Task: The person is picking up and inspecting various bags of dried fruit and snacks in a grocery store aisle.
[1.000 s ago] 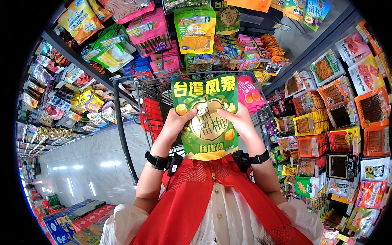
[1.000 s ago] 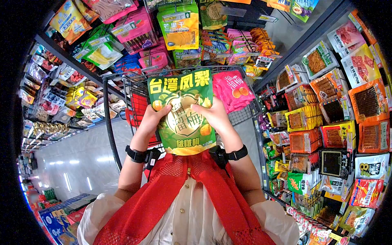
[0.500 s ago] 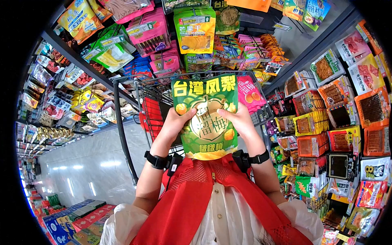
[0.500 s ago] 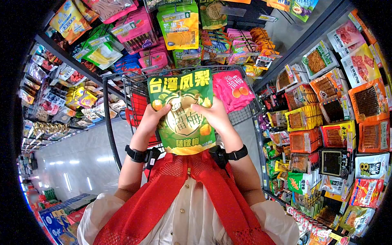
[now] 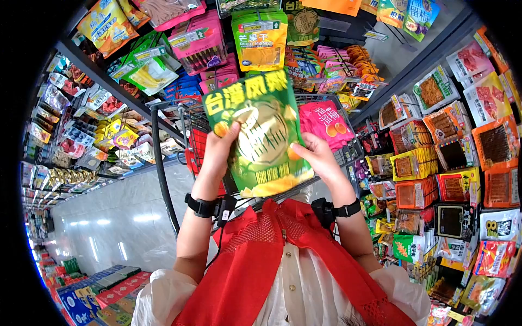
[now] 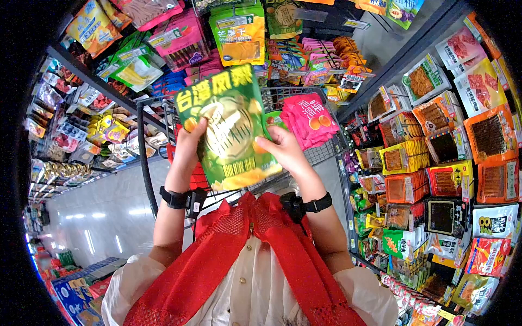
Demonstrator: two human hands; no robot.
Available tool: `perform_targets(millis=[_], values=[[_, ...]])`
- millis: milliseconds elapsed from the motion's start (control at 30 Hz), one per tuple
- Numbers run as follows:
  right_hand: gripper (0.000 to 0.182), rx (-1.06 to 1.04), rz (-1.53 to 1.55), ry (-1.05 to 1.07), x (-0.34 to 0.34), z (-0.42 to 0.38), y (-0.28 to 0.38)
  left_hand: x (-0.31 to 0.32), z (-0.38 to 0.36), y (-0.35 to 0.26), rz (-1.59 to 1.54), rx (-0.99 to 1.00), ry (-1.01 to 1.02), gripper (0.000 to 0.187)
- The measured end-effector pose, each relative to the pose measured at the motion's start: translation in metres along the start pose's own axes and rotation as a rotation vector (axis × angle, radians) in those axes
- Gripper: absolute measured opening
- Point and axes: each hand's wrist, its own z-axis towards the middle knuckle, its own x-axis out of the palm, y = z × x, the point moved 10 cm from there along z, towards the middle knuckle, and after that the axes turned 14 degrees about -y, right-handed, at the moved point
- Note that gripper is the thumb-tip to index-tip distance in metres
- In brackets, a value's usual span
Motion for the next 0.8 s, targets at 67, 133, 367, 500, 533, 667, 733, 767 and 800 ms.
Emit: perform_targets(millis=[67, 133, 367, 500, 533, 667, 733, 767, 800], values=[[0.032, -0.029, -0.137, 0.018, 0.003, -0.004, 0.000, -0.008, 0.008, -0.005, -0.032, -0.036, -0.051, 0.030], [0.033, -0.041, -0.126, 0.048, 0.010, -0.009, 0.002, -0.009, 0.009, -0.017, -0.090, -0.048, -0.107, 0.032], [0.025, -0.177, -0.126, -0.228, -0.023, -0.002, 0.014, 0.005, 0.012, -0.026, 0.009, -0.077, 0.043, 0.034], [0.019, -0.230, -0.087, -0.411, -0.044, -0.008, 0.035, 0.019, 0.008, -0.040, -0.047, 0.072, 0.201, 0.055], [0.016, -0.387, -0.310, -0.508, -0.047, -0.015, 0.054, 0.028, 0.001, -0.034, -0.045, 0.019, 0.289, 0.061], [0.021, -1.018, -0.846, -0.448, 0.007, -0.048, 0.105, 0.075, -0.041, -0.001, -0.188, -0.180, 0.498, 0.063], [0.025, -1.174, -1.022, -0.231, 0.045, -0.059, 0.092, 0.085, -0.043, 0.010, -0.267, -0.248, 0.471, 0.055], [0.024, -1.160, -1.037, -0.202, 0.053, -0.059, 0.082, 0.083, -0.033, 0.021, -0.336, -0.310, 0.397, 0.045], [0.021, -1.172, -1.028, -0.153, 0.059, -0.063, 0.078, 0.079, -0.026, 0.032, -0.405, -0.371, 0.320, 0.035]])
